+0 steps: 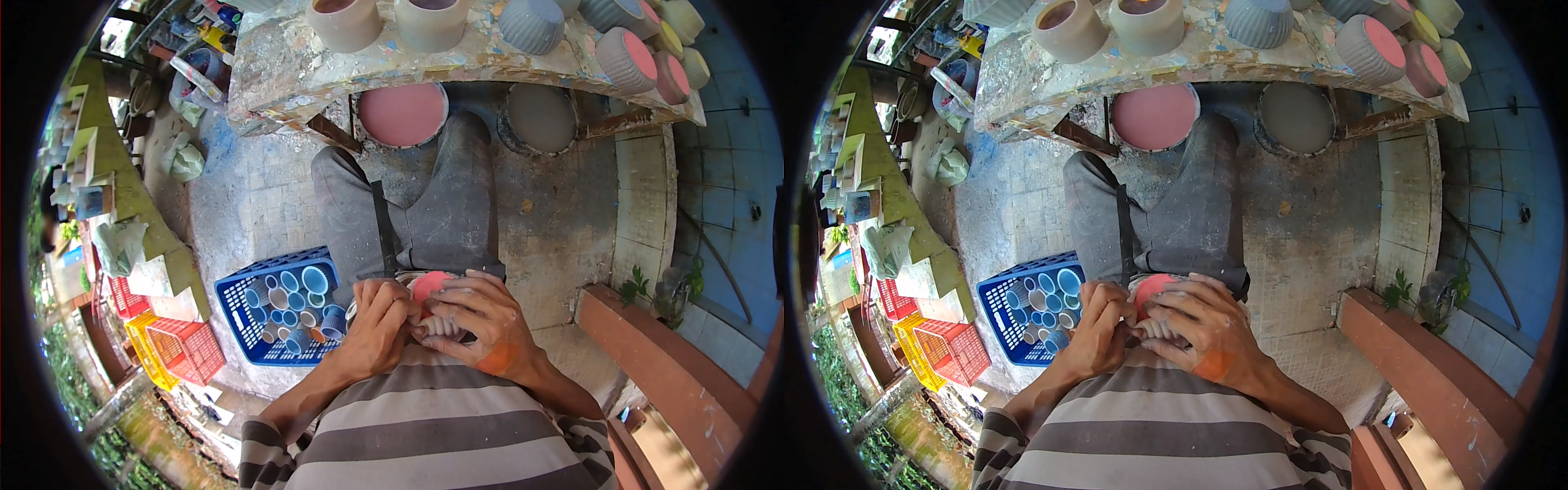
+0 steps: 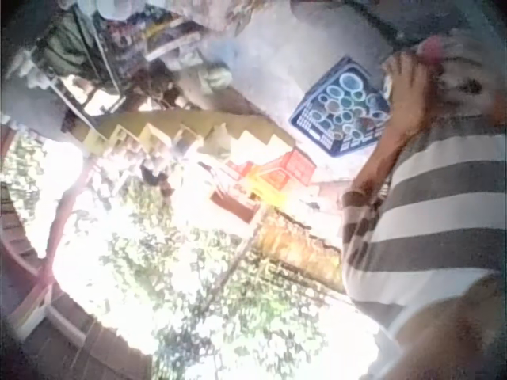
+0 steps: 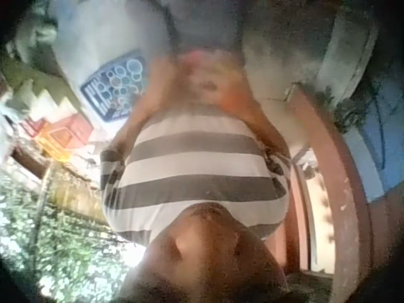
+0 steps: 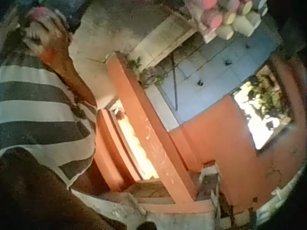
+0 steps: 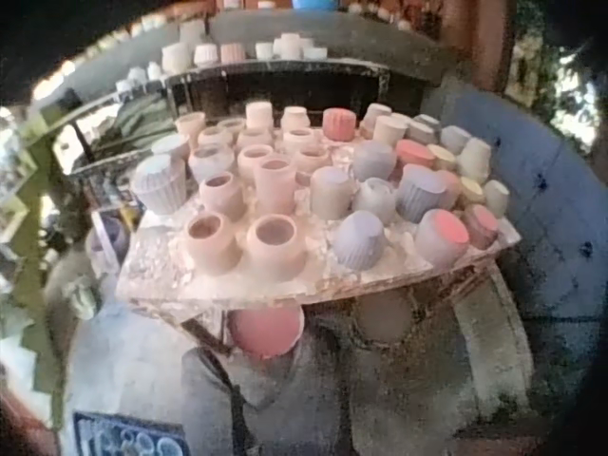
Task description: Dipping various ceramic pots into pink glaze and organizing them on a workspace table.
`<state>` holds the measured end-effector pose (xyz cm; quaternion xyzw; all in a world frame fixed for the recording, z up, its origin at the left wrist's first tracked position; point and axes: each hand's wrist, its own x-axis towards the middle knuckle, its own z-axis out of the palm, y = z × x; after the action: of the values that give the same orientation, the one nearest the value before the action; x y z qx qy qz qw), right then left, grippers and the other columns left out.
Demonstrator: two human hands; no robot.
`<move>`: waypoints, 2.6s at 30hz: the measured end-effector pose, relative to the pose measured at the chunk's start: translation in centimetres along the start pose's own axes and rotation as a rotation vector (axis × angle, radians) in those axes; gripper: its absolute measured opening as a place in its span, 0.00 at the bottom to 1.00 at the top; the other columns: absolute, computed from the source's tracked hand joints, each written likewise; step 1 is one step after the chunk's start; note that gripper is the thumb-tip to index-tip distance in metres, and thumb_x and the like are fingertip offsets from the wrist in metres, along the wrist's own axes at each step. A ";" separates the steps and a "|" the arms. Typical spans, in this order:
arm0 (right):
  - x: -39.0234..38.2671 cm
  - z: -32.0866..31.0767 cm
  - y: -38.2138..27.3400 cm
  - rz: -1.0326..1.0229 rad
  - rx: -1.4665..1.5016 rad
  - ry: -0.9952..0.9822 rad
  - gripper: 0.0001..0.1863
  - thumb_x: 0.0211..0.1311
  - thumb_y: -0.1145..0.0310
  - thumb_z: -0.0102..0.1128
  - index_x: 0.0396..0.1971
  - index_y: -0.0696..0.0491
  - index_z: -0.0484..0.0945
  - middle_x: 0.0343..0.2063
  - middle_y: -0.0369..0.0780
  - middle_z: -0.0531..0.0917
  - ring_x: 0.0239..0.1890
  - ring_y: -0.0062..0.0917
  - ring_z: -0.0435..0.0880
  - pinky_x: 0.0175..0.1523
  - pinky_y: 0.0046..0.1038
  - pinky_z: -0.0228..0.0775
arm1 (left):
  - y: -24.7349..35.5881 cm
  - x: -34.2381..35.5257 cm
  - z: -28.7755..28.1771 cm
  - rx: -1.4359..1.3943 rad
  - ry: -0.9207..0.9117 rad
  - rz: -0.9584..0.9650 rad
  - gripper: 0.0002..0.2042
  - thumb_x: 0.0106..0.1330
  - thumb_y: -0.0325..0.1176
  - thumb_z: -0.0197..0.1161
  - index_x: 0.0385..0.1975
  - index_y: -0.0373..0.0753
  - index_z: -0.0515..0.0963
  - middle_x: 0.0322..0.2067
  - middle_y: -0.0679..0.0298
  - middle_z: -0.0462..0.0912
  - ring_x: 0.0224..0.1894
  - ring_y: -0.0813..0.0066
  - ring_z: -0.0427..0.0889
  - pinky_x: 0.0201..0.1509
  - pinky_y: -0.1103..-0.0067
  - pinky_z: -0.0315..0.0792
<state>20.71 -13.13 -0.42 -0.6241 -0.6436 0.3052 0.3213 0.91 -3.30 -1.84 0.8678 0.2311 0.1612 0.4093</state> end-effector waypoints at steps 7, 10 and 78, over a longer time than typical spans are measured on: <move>-0.2 0.0 -0.2 -0.028 0.200 0.031 0.14 0.45 0.69 0.77 0.35 0.47 0.87 0.39 0.34 0.84 0.48 0.30 0.82 0.61 0.37 0.71 | -0.1 -0.9 0.3 0.075 0.070 0.137 0.19 0.46 0.21 0.69 0.40 0.39 0.74 0.43 0.59 0.73 0.50 0.62 0.73 0.50 0.65 0.60; -0.1 -0.1 -0.4 -0.032 0.195 0.048 0.11 0.45 0.74 0.76 0.31 0.50 0.87 0.36 0.35 0.82 0.44 0.30 0.83 0.60 0.38 0.73 | -0.3 -0.8 0.2 0.012 0.019 0.099 0.18 0.49 0.23 0.69 0.42 0.39 0.76 0.44 0.59 0.74 0.50 0.61 0.75 0.53 0.64 0.61; 3.7 6.5 9.0 0.819 1.771 0.214 0.15 0.70 0.66 0.55 0.52 0.57 0.76 0.45 0.41 0.85 0.43 0.26 0.87 0.44 0.28 0.84 | -14.3 4.1 6.3 -2.028 0.326 -0.717 0.22 0.74 0.48 0.57 0.58 0.37 0.72 0.55 0.52 0.79 0.57 0.58 0.80 0.66 0.60 0.72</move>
<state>20.98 -9.06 -11.38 -0.3568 0.1166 0.7070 0.5993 3.46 2.81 -16.53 -0.0238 0.2817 0.2612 0.9230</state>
